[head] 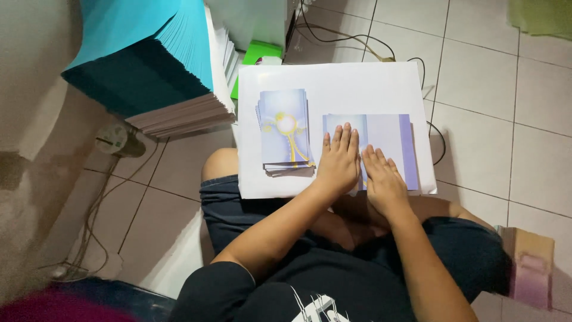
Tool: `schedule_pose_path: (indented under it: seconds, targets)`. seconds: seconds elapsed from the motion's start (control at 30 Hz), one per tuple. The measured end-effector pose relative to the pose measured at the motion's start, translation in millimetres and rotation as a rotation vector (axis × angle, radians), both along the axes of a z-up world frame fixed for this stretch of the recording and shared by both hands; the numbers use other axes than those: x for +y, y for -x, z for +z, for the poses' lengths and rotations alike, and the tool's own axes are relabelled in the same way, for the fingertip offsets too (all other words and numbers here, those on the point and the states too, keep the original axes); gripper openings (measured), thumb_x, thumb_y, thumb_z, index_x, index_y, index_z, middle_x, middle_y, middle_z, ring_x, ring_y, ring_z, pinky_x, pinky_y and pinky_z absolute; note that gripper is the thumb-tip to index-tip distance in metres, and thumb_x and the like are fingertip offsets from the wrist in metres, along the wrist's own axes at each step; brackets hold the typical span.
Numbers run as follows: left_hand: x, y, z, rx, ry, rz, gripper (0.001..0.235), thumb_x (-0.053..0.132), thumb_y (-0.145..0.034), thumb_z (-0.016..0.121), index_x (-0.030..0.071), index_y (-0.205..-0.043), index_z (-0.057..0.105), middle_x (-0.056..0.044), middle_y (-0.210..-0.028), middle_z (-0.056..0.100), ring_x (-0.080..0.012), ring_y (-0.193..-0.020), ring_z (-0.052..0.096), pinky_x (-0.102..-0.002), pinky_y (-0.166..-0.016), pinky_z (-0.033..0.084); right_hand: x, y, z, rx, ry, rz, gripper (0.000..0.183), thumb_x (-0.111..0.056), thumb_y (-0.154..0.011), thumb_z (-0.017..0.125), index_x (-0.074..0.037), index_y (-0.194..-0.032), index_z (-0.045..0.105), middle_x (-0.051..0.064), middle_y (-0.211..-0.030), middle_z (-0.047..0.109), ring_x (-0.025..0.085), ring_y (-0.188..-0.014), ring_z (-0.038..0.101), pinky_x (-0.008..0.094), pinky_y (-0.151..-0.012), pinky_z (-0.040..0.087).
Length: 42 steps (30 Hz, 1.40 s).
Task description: The person sits on the floor and folds small printed sheets of paper in half by hand. They repeatedly pick up a sheet, fold it, and place it on a growing stack to the left.
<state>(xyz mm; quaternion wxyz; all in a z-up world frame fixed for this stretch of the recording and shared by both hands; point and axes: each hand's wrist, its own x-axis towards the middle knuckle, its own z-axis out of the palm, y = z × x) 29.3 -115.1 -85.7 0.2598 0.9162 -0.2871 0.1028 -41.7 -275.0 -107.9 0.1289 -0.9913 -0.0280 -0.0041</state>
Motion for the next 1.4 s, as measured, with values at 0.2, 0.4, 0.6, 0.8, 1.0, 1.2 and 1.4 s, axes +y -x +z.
schedule_pose_path:
  seconds: [0.2,0.4,0.6,0.8,1.0,1.2,1.4]
  targets:
    - [-1.8,-4.4,-6.5,0.016,-0.008,0.014,0.059,0.023,-0.100,0.038,-0.003,-0.153,0.038,-0.028,-0.158,0.038,-0.0438,-0.150,0.034,-0.061,-0.123,0.019,3.7,-79.7,12.0,-0.072,0.137,0.028,0.065,-0.025,-0.102,0.038,-0.015,-0.165,0.026,0.008,-0.171,0.023,0.030,-0.156,0.022,0.051,-0.125,0.016]
    - [-0.7,-1.8,-3.6,0.061,-0.042,0.022,0.064,0.021,-0.096,0.038,-0.005,-0.155,0.034,-0.027,-0.162,0.034,-0.0404,-0.153,0.031,-0.058,-0.124,0.018,10.1,-29.3,16.6,0.000,0.164,0.004,0.064,-0.033,-0.105,0.031,-0.013,-0.165,0.021,0.009,-0.173,0.018,0.030,-0.157,0.019,0.048,-0.125,0.012]
    - [2.7,-1.4,6.4,0.092,-0.071,0.009,0.064,0.020,-0.097,0.036,-0.007,-0.155,0.031,-0.028,-0.164,0.029,-0.0409,-0.154,0.027,-0.058,-0.125,0.015,9.0,14.6,14.5,0.091,0.125,0.018,0.065,-0.034,-0.105,0.030,-0.016,-0.166,0.018,0.006,-0.173,0.016,0.028,-0.156,0.018,0.047,-0.125,0.012]
    - [1.0,-4.6,-2.6,0.023,-0.034,0.023,0.063,0.020,-0.096,0.037,-0.008,-0.152,0.036,-0.029,-0.160,0.034,-0.0419,-0.151,0.033,-0.058,-0.122,0.021,0.3,-75.4,13.5,0.026,0.150,0.061,0.064,-0.036,-0.106,0.031,-0.012,-0.165,0.022,0.009,-0.172,0.019,0.029,-0.157,0.020,0.049,-0.126,0.014]
    - [-2.2,-1.7,-6.9,-0.032,0.008,0.045,0.064,0.020,-0.094,0.038,-0.008,-0.151,0.040,-0.029,-0.159,0.039,-0.0414,-0.150,0.036,-0.058,-0.121,0.023,-7.9,-103.2,11.8,0.028,0.156,0.060,0.065,-0.042,-0.107,0.026,-0.015,-0.166,0.020,0.007,-0.173,0.018,0.029,-0.157,0.017,0.049,-0.126,0.012]
    - [-3.5,1.8,-10.4,0.031,-0.003,0.001,0.062,0.015,-0.095,0.043,-0.006,-0.153,0.037,-0.034,-0.157,0.037,-0.0491,-0.150,0.033,-0.063,-0.121,0.019,-18.2,-40.6,24.6,-0.038,0.097,-0.269,0.065,-0.035,-0.106,0.032,-0.009,-0.165,0.025,0.016,-0.170,0.026,0.032,-0.158,0.018,0.050,-0.127,0.013]
    - [2.5,34.4,-19.8,-0.126,-0.159,-0.267,0.087,0.063,-0.089,0.051,0.012,-0.158,0.037,-0.014,-0.164,0.039,-0.0341,-0.155,0.035,-0.064,-0.126,0.022,-21.1,-7.7,22.3,-0.103,-0.004,-0.346,0.061,-0.032,-0.106,0.032,-0.010,-0.163,0.032,0.019,-0.170,0.025,0.035,-0.156,0.021,0.049,-0.126,0.016]
